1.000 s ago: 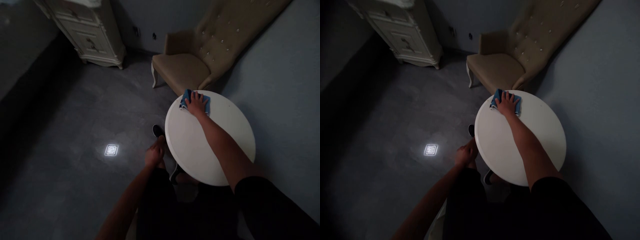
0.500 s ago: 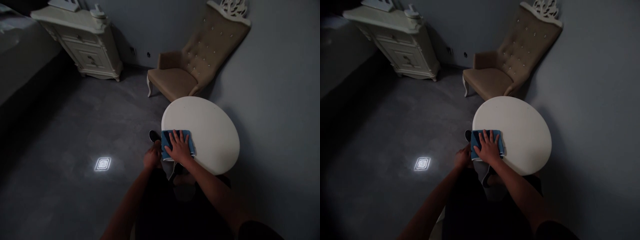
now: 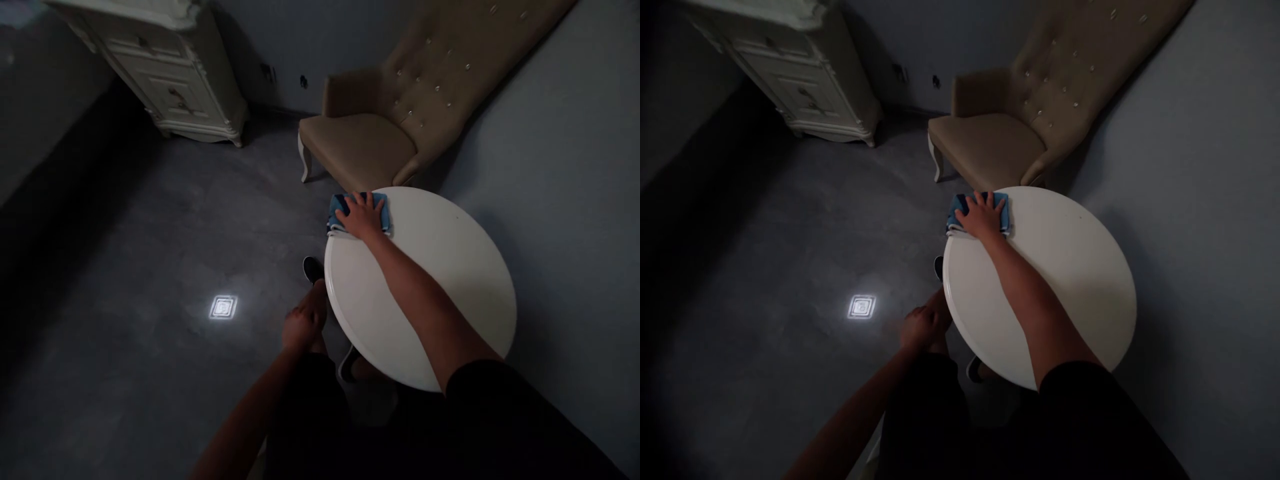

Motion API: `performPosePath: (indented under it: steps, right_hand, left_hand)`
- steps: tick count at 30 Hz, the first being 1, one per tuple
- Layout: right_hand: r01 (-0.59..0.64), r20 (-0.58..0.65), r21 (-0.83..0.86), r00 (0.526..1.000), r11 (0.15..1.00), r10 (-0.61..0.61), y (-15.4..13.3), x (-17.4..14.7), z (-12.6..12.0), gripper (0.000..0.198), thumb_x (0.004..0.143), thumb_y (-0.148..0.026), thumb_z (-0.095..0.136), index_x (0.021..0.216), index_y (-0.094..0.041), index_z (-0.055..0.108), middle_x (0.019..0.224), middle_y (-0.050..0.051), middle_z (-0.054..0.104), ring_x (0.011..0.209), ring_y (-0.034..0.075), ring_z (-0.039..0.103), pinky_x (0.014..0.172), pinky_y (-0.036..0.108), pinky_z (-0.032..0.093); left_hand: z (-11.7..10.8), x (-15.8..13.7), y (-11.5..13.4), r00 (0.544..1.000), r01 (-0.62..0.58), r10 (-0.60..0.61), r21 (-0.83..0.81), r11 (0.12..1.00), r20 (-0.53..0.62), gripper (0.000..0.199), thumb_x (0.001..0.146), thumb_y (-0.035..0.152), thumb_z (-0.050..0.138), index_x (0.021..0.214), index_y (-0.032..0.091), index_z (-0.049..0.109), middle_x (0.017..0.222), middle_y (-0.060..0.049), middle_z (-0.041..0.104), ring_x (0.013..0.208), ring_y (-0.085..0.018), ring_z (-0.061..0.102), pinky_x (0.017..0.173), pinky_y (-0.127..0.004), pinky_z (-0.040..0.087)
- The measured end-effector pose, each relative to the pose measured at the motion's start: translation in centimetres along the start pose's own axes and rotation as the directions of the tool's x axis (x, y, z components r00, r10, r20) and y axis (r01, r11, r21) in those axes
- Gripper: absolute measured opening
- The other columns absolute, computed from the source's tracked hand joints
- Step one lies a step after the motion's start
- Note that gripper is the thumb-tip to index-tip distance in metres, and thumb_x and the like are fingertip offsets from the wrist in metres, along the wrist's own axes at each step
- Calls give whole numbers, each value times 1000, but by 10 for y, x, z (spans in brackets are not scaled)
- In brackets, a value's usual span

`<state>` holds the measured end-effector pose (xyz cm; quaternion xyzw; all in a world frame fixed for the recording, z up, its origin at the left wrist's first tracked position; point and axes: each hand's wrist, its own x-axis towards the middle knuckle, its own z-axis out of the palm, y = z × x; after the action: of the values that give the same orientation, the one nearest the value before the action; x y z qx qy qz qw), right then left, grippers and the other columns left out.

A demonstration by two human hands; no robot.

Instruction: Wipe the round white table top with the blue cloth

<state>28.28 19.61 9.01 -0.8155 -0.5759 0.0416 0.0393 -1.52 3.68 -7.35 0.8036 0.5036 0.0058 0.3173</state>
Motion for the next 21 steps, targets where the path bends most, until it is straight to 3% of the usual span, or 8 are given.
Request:
performPosePath:
  steps: [5, 8, 12, 16, 21]
  right_hand:
    - [-22, -31, 14, 999, 1000, 23, 49, 59, 3, 70, 121, -63, 36, 161, -22, 75, 181, 16, 56, 177, 54, 24, 136, 96, 4]
    - [-88, -44, -21, 995, 996, 87, 91, 77, 1, 72, 122, -63, 31, 167, -23, 69, 182, 16, 54, 176, 54, 25, 134, 97, 6]
    - [-226, -69, -64, 973, 972, 222, 174, 89, -14, 76, 123, -66, 24, 178, -24, 56, 187, 19, 47, 176, 54, 25, 132, 98, 13]
    - [-382, -112, -47, 920, 923, 375, 269, 59, -32, 76, 123, -66, 27, 179, -22, 52, 184, 24, 49, 171, 52, 37, 131, 94, 23]
    - [-528, -98, -14, 846, 849, 524, 368, -32, -49, 74, 124, -66, 32, 174, -17, 57, 169, 32, 61, 152, 50, 59, 125, 82, 41]
  left_hand:
    - [8, -1, -12, 998, 48, -54, 140, 989, 43, 37, 117, 32, 56, 125, 18, 90, 125, -16, 88, 121, -29, 80, 106, -36, 57]
    - [9, -2, -17, 994, 72, -86, 197, 978, 62, 36, 116, 30, 55, 117, 19, 90, 120, -16, 87, 118, -30, 80, 102, -37, 56]
    - [4, 5, -14, 989, 104, -125, 246, 964, 73, 38, 117, 30, 52, 111, 18, 88, 119, -15, 87, 116, -29, 80, 100, -38, 56]
    - [6, 11, -11, 989, 100, -126, 275, 956, 77, 43, 118, 31, 48, 110, 17, 88, 117, -16, 88, 115, -29, 81, 99, -38, 56]
    - [7, 15, 3, 989, 82, -112, 278, 957, 92, 49, 120, 39, 45, 112, 19, 89, 121, -16, 89, 117, -30, 82, 99, -37, 57]
